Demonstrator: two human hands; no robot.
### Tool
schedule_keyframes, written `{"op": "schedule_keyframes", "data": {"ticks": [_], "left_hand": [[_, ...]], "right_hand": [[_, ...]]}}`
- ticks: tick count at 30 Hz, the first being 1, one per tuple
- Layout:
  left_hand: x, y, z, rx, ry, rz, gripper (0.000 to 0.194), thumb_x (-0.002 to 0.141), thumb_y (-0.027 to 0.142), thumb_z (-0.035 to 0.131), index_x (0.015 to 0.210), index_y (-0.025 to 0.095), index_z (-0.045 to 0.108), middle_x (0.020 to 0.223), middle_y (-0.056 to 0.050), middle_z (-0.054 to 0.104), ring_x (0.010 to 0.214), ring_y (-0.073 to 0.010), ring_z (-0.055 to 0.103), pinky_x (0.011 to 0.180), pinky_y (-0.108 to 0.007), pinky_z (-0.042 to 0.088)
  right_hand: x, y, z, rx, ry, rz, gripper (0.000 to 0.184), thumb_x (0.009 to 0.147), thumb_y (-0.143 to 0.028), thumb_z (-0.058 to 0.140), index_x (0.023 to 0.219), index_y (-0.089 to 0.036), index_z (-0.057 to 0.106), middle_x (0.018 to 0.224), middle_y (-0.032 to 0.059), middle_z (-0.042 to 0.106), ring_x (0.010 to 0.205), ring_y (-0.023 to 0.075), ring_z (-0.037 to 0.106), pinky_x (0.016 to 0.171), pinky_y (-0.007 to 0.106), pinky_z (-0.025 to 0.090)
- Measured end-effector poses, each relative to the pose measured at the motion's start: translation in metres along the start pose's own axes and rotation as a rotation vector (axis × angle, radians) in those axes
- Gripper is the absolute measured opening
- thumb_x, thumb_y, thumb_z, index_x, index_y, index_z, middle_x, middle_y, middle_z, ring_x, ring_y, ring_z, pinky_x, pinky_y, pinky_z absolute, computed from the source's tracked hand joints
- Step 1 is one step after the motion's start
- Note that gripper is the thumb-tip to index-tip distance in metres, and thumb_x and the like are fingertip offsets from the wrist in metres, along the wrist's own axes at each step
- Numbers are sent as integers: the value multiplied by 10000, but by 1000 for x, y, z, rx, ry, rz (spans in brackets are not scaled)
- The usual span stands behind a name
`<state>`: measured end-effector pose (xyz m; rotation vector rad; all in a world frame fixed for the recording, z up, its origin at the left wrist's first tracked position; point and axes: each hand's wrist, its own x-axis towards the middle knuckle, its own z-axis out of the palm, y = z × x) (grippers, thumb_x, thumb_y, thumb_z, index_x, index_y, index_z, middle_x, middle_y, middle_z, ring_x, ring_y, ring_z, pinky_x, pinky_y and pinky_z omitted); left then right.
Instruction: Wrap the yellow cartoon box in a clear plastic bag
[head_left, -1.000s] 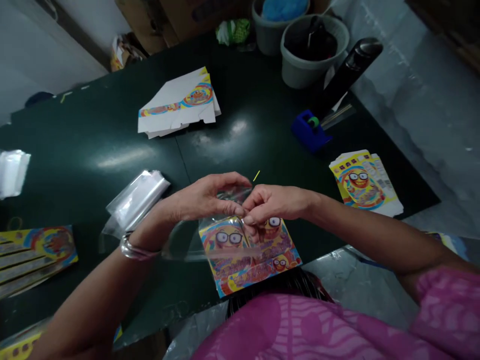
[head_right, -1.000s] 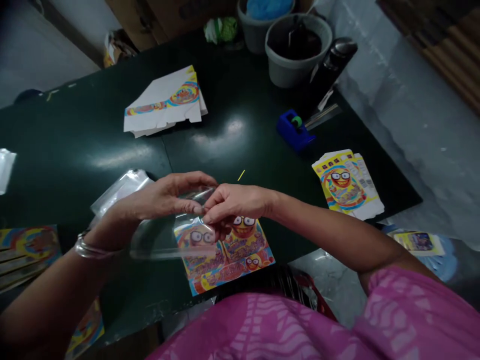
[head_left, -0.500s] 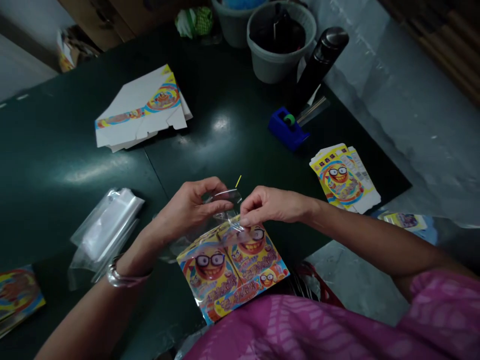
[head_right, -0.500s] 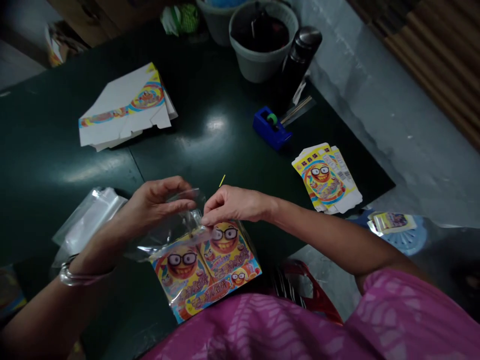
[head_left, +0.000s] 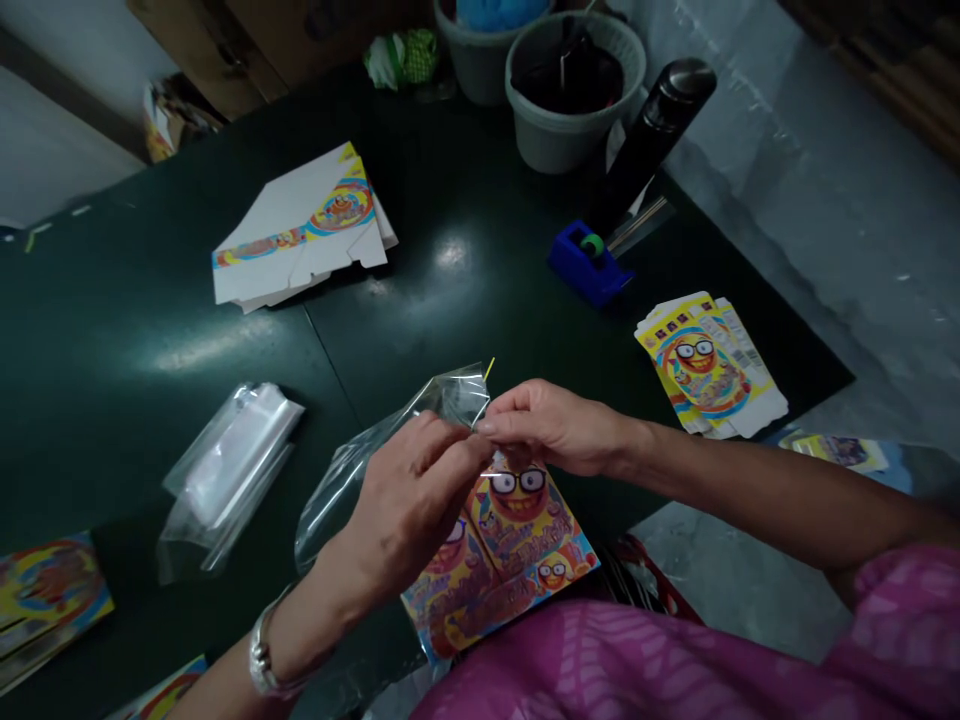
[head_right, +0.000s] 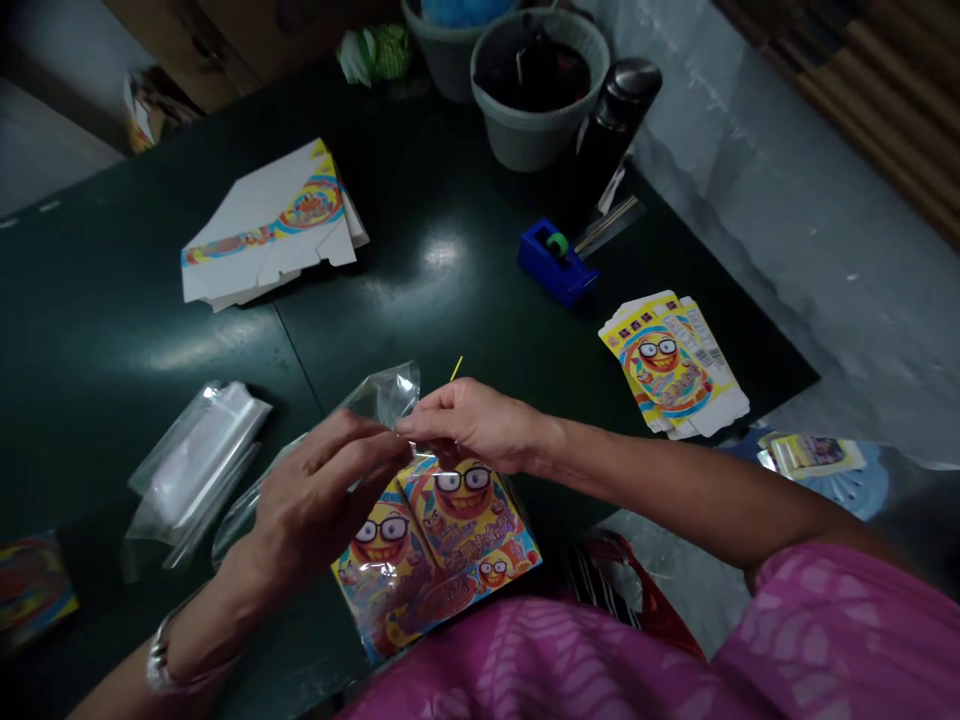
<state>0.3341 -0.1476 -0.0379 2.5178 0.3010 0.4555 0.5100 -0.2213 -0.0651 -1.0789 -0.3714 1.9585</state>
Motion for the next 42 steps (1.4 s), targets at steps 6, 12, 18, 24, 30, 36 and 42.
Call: {"op": "schedule_keyframes", "data": {"ticks": [6, 12, 18, 24, 30, 36, 42], "left_hand": [[-6, 1, -10, -109, -5, -57, 206, 883, 43, 552, 1023, 184, 607, 831, -27, 608, 717, -140, 561, 587, -250, 452], [-9, 1, -10, -197, -27, -98, 187, 849, -4, 596, 923, 167, 613, 802, -16, 594, 689, -116, 547, 584, -232, 434], [-12, -3, -5, -226, 17, -65, 201, 850, -13, 604, 935, 168, 590, 816, -23, 618, 729, -126, 566, 625, -241, 464], [-17, -3, 0, -203, 102, -67, 182, 840, 45, 658, 934, 169, 564, 777, -13, 600, 702, -130, 550, 620, -256, 460], [-15, -4, 0, -94, 82, -42, 246, 844, 15, 638, 1042, 157, 605, 793, -23, 607, 692, -123, 549, 597, -239, 439], [-10, -2, -3, -91, 95, -132, 129, 871, 28, 603, 877, 156, 591, 752, -5, 601, 679, -97, 557, 609, -206, 435], [-6, -6, -5, -205, -24, -198, 159, 890, 42, 555, 823, 180, 511, 726, 36, 545, 652, -69, 511, 605, -172, 401]], "right_hand": [[2, 9, 10, 127, -4, 19, 450, 619, -486, 842, 583, -146, 550, 512, -73, 473, 450, 36, 388, 426, 182, 283], [1, 5, 14, 49, 21, 21, 451, 597, -485, 857, 576, -147, 559, 456, -81, 447, 419, 37, 368, 408, 182, 274], [0, 5, 13, 16, 42, -39, 423, 615, -482, 845, 592, -139, 599, 517, -49, 515, 452, 42, 378, 440, 200, 277], [0, 5, 12, -126, 83, -69, 412, 653, -504, 812, 607, -144, 617, 516, -56, 485, 478, 58, 386, 457, 216, 280], [2, 3, 15, -188, 90, -107, 458, 682, -525, 778, 542, -160, 540, 479, -77, 408, 464, 55, 350, 461, 230, 260], [4, 4, 16, -119, 109, -113, 418, 661, -512, 786, 590, -160, 573, 490, -68, 448, 472, 62, 372, 468, 235, 260], [8, 4, 13, -225, 133, -116, 402, 644, -510, 790, 605, -155, 605, 529, -52, 509, 489, 66, 394, 473, 232, 282]]}}
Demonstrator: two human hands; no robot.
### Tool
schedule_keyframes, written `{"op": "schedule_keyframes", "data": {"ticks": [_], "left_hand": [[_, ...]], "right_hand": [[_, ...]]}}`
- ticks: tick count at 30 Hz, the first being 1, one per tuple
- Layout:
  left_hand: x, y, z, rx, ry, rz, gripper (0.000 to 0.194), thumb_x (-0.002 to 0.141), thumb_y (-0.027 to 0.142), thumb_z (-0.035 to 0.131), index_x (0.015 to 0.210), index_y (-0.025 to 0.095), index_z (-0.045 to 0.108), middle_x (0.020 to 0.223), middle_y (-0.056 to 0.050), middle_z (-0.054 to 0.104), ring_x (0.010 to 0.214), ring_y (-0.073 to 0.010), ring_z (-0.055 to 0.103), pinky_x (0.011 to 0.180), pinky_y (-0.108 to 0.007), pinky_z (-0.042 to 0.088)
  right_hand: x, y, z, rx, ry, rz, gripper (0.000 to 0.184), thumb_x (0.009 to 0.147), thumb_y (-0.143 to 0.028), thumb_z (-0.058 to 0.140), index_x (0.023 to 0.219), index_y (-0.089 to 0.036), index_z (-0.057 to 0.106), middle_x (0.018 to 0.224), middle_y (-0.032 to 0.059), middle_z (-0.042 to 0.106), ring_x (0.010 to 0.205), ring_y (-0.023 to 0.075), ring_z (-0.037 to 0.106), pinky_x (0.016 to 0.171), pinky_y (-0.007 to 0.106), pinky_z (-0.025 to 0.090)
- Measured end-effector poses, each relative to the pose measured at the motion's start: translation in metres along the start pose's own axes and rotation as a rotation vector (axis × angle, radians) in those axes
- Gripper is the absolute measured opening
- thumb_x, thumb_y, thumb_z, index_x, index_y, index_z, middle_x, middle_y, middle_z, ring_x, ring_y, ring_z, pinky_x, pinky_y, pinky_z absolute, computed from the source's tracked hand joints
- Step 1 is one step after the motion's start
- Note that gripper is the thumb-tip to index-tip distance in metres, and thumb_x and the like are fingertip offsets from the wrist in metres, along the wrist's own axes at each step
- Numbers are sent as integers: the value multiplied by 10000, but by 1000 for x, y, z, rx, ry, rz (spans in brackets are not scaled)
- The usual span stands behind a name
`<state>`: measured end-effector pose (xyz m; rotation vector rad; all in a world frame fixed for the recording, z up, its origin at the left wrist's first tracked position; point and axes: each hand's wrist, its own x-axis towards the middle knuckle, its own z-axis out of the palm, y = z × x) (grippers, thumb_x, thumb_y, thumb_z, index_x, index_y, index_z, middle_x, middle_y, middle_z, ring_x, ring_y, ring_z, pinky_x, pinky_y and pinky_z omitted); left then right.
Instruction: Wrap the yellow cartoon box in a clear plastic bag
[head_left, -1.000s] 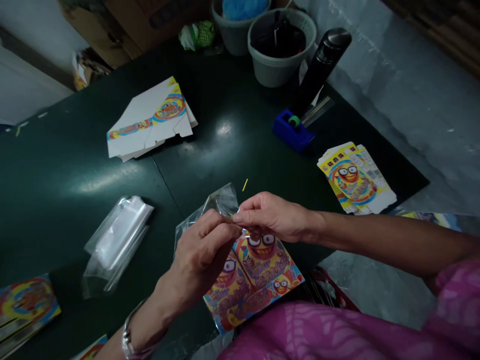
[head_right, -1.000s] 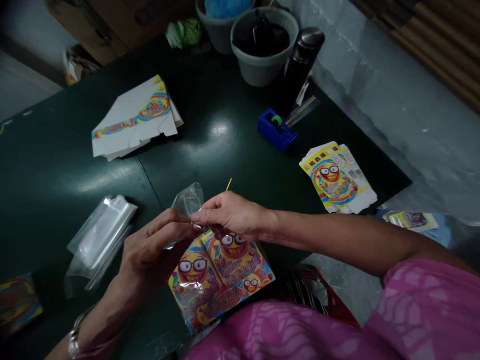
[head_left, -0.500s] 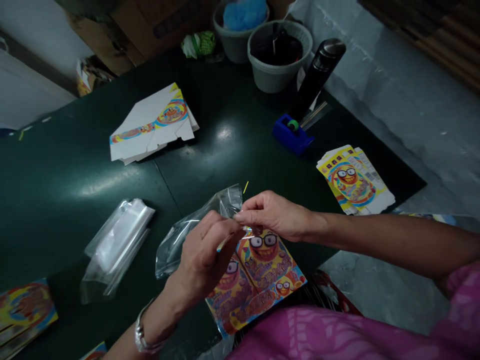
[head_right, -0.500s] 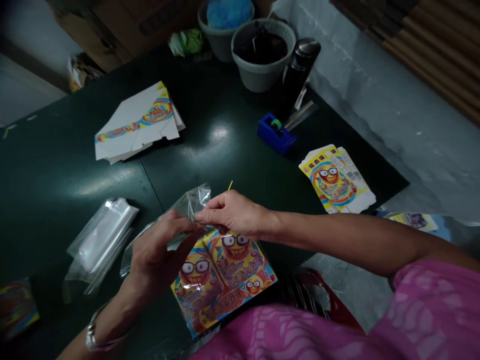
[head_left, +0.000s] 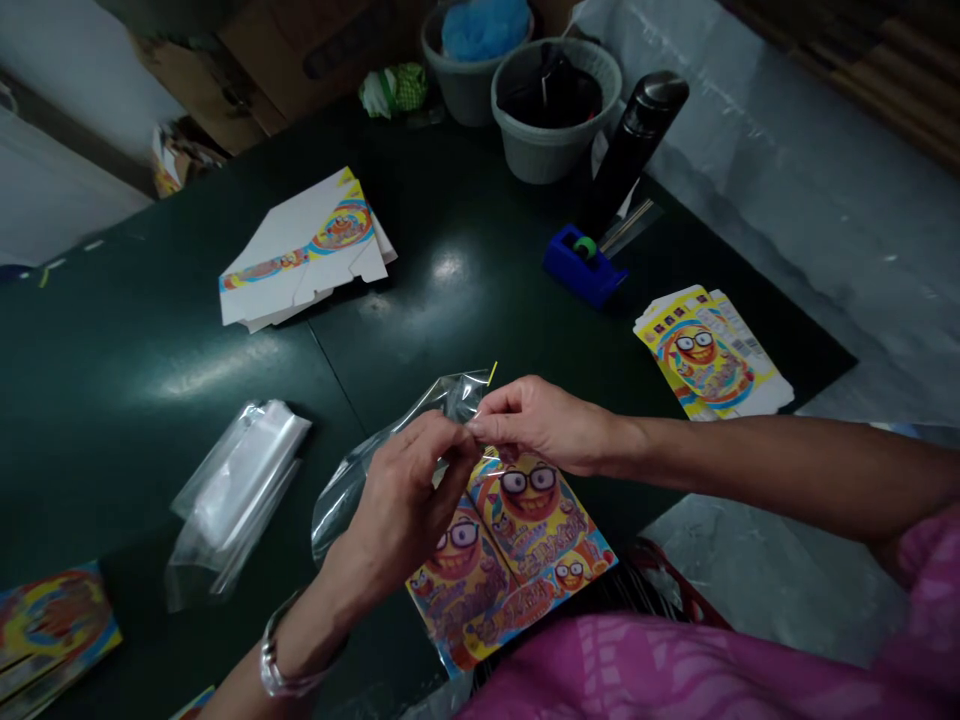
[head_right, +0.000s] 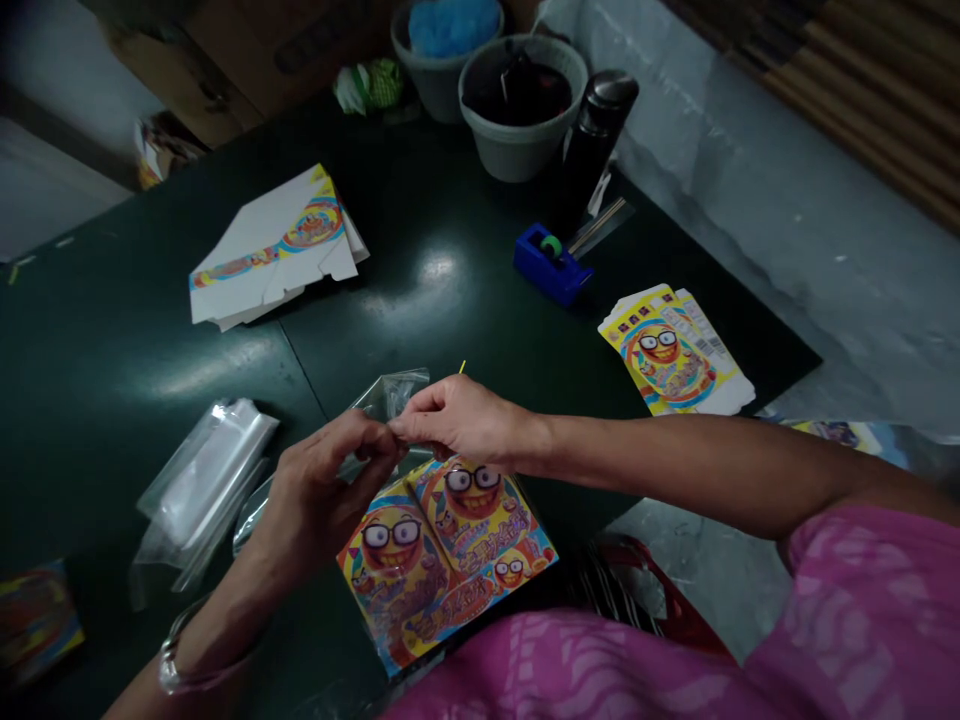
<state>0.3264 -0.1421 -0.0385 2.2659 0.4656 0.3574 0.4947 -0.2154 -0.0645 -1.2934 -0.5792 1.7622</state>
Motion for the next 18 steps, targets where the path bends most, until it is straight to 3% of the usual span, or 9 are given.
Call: {"op": "schedule_keyframes", "data": {"ticks": [9, 13, 18], "left_hand": [[-11, 2, -5, -111, -164, -69, 161, 904, 75, 537, 829, 205, 480, 742, 43, 524, 672, -83, 492, 618, -196, 389], [-20, 6, -12, -282, -269, -137, 153, 924, 111, 526, 817, 213, 488, 749, 36, 525, 683, -99, 496, 627, -223, 402], [-16, 5, -12, -324, -51, -83, 157, 895, 61, 552, 856, 212, 532, 797, 10, 535, 746, -128, 515, 666, -264, 424]], "right_hand": [[4, 11, -4, -28, 12, -5, 273, 761, -372, 719, 633, -151, 623, 536, -52, 510, 475, 63, 409, 459, 220, 296], [3, 9, -11, -30, 22, -42, 313, 729, -428, 752, 652, -139, 658, 617, -17, 596, 492, 60, 423, 471, 220, 308], [-1, 6, -13, -7, 11, -17, 381, 668, -500, 793, 641, -139, 674, 636, -11, 629, 482, 57, 420, 464, 218, 324]]}}
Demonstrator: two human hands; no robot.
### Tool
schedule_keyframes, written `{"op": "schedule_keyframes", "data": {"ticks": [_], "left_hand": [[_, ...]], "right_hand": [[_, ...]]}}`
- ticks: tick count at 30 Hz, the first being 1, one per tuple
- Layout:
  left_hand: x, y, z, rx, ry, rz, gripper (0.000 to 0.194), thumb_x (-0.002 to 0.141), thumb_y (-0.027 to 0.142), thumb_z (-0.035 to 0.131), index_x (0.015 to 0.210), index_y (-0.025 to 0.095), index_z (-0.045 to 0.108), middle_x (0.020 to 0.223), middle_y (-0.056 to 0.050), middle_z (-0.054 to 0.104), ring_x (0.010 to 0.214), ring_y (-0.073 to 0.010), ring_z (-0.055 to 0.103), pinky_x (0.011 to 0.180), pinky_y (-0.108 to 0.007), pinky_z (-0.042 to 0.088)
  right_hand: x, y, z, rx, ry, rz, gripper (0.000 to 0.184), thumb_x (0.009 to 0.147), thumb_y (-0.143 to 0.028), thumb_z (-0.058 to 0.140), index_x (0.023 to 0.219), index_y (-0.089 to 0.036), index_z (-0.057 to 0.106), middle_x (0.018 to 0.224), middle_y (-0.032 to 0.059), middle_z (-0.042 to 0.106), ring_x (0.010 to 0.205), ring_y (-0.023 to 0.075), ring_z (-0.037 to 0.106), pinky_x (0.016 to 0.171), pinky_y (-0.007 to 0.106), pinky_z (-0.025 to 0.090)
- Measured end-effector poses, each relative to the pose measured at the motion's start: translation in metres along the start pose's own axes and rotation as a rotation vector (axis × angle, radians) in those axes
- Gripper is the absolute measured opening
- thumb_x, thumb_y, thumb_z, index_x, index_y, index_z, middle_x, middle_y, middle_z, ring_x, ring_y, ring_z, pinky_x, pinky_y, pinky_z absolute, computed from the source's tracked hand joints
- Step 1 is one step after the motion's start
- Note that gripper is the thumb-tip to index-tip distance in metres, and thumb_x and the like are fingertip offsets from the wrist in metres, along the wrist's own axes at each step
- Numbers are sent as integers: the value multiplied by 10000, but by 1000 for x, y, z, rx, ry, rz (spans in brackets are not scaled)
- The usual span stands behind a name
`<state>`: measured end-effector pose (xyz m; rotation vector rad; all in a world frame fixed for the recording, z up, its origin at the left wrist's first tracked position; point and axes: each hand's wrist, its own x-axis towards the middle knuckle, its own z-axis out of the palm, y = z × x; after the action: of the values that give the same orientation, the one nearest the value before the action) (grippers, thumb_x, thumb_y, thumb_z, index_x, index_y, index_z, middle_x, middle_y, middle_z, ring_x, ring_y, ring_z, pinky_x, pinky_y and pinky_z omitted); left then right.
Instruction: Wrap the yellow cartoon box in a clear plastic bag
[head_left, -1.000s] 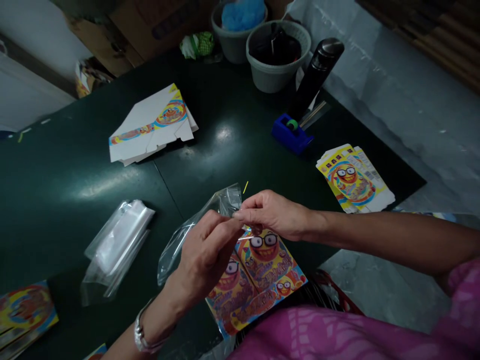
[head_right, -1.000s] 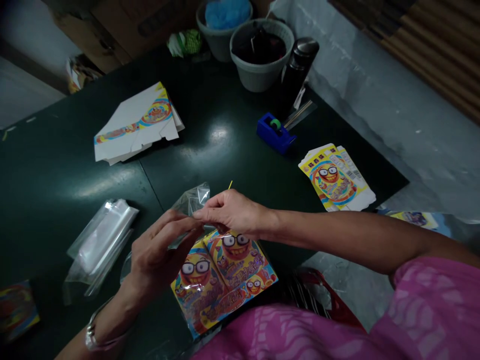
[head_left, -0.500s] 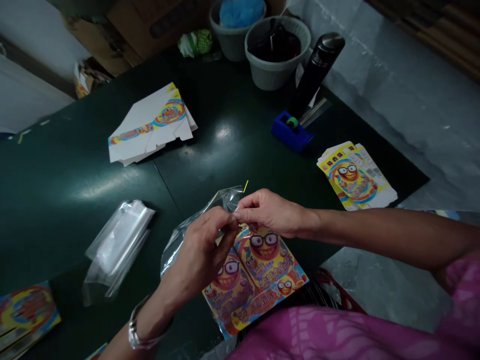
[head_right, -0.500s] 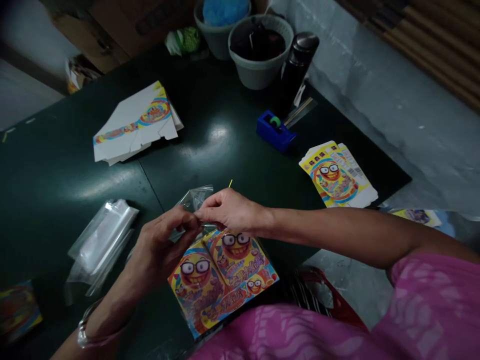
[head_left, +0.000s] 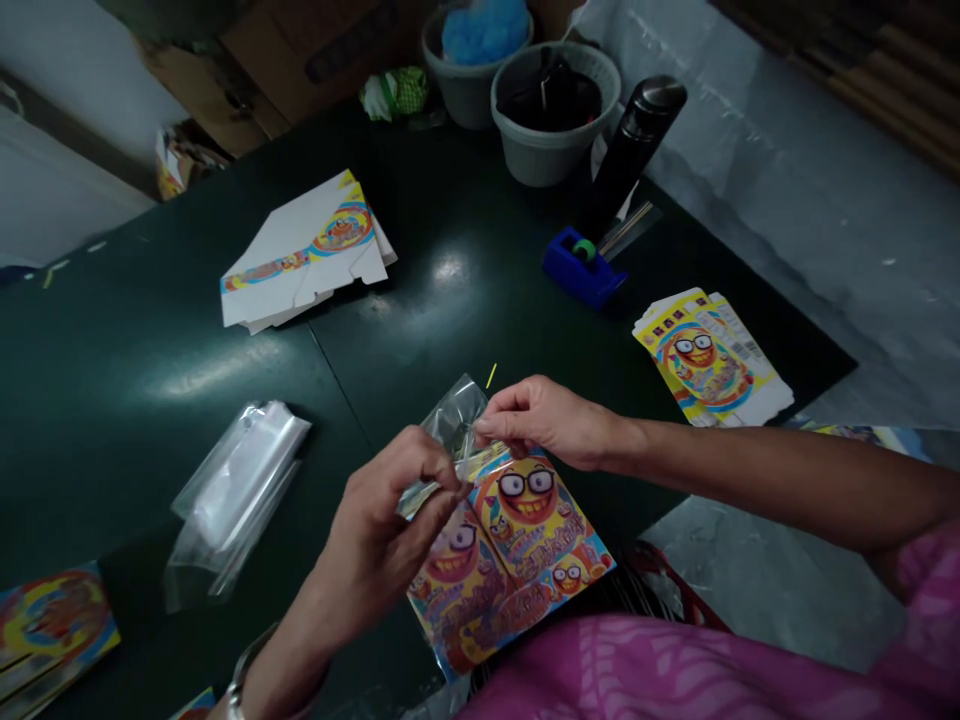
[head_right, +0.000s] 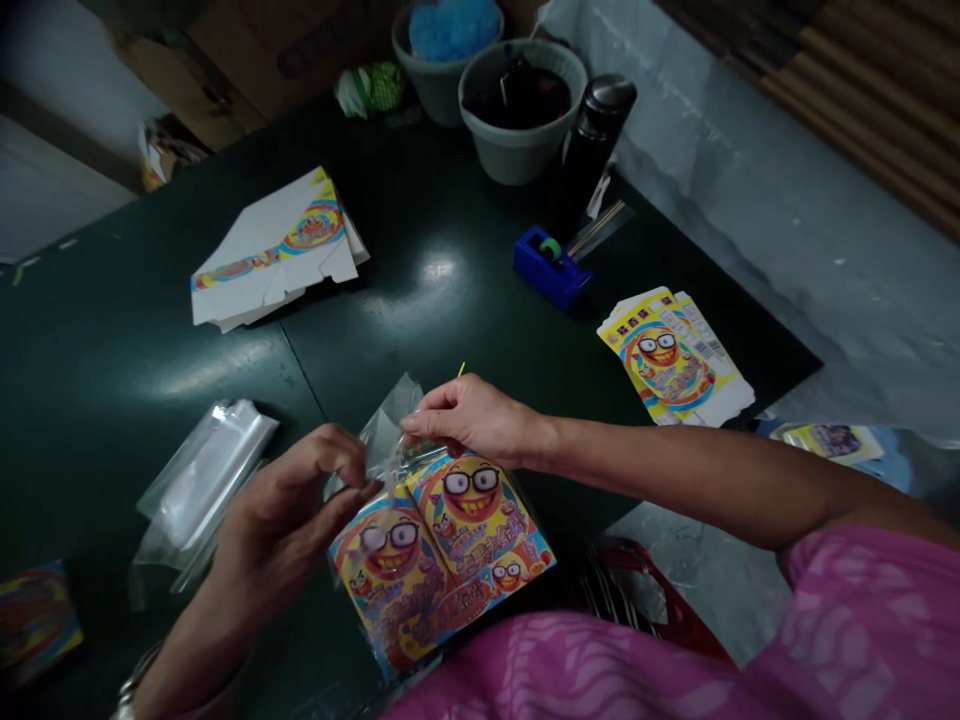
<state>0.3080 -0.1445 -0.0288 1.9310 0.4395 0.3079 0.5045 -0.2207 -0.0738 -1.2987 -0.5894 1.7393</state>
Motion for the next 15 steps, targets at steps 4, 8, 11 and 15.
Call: {"op": "schedule_keyframes", "data": {"ticks": [4, 8, 11, 15], "left_hand": [[5, -5, 6, 46, 40, 48, 186, 877, 26, 564, 882, 209, 533, 817, 6, 539, 758, -121, 517, 679, -262, 427], [0, -7, 9, -76, 67, -35, 157, 909, 57, 532, 885, 213, 530, 1008, -47, 607, 917, -140, 569, 782, -276, 470], [-5, -7, 9, -291, 52, -131, 124, 943, 112, 511, 897, 226, 500, 1014, -48, 679, 854, -125, 622, 738, -258, 515], [-24, -9, 1, -381, 282, -223, 100, 918, 205, 605, 849, 227, 536, 787, 6, 712, 695, -111, 649, 625, -215, 541]], "right_hand": [[0, -1, 0, 11, 20, 7, 380, 649, -497, 807, 625, -141, 675, 615, -15, 621, 482, 59, 427, 454, 215, 325], [0, -2, -2, 50, 27, 10, 357, 652, -465, 802, 625, -137, 665, 620, -14, 618, 482, 56, 431, 449, 211, 310], [-2, -1, -4, 41, 2, 22, 313, 696, -425, 763, 644, -133, 664, 622, -16, 601, 485, 53, 423, 462, 213, 307], [-5, 2, -12, 6, 6, 40, 270, 735, -376, 720, 642, -133, 648, 559, -36, 525, 476, 50, 372, 475, 219, 275]]}}
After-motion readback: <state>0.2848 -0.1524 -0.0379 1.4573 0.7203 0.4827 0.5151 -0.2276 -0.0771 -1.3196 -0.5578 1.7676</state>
